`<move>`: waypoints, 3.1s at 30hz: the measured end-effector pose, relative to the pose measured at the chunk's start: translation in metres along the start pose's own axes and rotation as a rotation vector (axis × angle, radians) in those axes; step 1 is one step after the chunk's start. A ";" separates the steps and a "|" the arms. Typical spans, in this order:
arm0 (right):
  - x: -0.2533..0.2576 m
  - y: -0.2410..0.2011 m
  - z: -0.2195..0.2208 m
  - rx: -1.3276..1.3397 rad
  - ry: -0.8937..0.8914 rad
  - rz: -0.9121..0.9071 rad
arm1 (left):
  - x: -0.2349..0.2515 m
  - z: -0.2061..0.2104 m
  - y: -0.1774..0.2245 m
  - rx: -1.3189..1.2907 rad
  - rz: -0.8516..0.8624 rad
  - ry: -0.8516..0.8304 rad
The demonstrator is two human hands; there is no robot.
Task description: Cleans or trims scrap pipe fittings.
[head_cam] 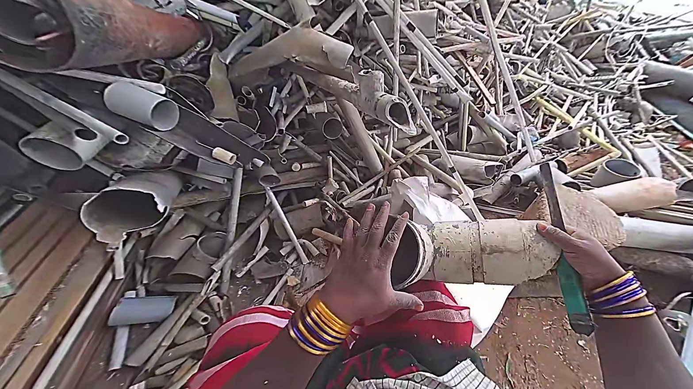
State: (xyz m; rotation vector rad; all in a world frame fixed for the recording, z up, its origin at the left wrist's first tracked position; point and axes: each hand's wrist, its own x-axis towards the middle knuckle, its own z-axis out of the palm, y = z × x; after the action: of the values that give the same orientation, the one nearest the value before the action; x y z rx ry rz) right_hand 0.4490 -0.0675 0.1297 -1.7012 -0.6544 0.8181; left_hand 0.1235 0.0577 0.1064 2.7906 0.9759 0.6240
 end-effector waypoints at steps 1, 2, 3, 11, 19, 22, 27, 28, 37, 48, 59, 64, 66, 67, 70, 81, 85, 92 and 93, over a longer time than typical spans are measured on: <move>0.001 -0.001 0.002 -0.008 0.008 0.004 | 0.006 0.002 -0.001 0.008 0.027 -0.033; 0.002 -0.001 0.004 -0.011 0.014 0.003 | 0.013 0.002 -0.002 0.006 0.023 -0.084; 0.003 -0.001 0.006 -0.010 0.019 -0.001 | 0.019 0.001 -0.003 0.001 -0.002 -0.139; 0.004 -0.028 0.017 0.201 0.081 -0.178 | 0.038 -0.022 -0.012 -0.228 -0.230 -0.230; 0.037 -0.020 0.039 -0.358 0.138 -0.134 | 0.038 -0.022 -0.006 -0.230 -0.438 -0.319; 0.029 -0.006 0.037 -0.092 0.327 -0.144 | 0.042 -0.026 0.000 -0.205 -0.493 -0.350; 0.006 0.101 0.056 0.488 0.408 0.253 | 0.042 -0.025 0.003 -0.214 -0.539 -0.313; -0.008 0.128 0.070 0.419 0.396 0.327 | 0.043 -0.025 0.001 -0.218 -0.541 -0.303; -0.098 0.167 0.111 0.326 0.343 0.482 | 0.043 -0.024 0.010 -0.236 -0.530 -0.290; -0.073 0.083 0.048 -0.805 0.257 -0.501 | 0.032 -0.019 0.038 -0.161 -0.384 -0.248; -0.081 0.090 0.058 -1.164 0.253 -0.579 | 0.024 -0.015 0.048 -0.144 -0.347 -0.214; -0.078 0.091 0.059 -1.165 0.238 -0.590 | 0.024 -0.015 0.049 -0.180 -0.364 -0.228; -0.081 0.094 0.066 -1.061 0.153 -0.601 | 0.027 -0.017 0.047 -0.188 -0.377 -0.252; -0.082 0.095 0.068 -1.027 0.125 -0.592 | 0.028 -0.017 0.046 -0.192 -0.374 -0.252; -0.085 0.084 0.064 -0.945 0.056 -0.472 | 0.029 -0.019 0.042 -0.193 -0.371 -0.254; -0.082 0.083 0.056 -1.074 0.218 -0.686 | 0.032 -0.017 0.039 -0.172 -0.370 -0.235; -0.087 0.076 0.054 -1.008 0.413 -0.839 | 0.031 -0.018 0.043 -0.168 -0.337 -0.244; -0.085 0.089 0.047 -0.841 0.053 -0.394 | 0.031 -0.014 0.054 -0.123 -0.290 -0.259; -0.083 0.090 0.043 -0.716 0.038 -0.380 | 0.031 -0.015 0.054 -0.133 -0.289 -0.256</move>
State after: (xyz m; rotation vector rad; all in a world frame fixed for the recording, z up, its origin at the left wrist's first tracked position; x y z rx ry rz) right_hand 0.3662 -0.1290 0.0516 -2.1109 -1.3041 0.2829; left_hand 0.1707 0.0341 0.1436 2.4691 1.1993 0.2738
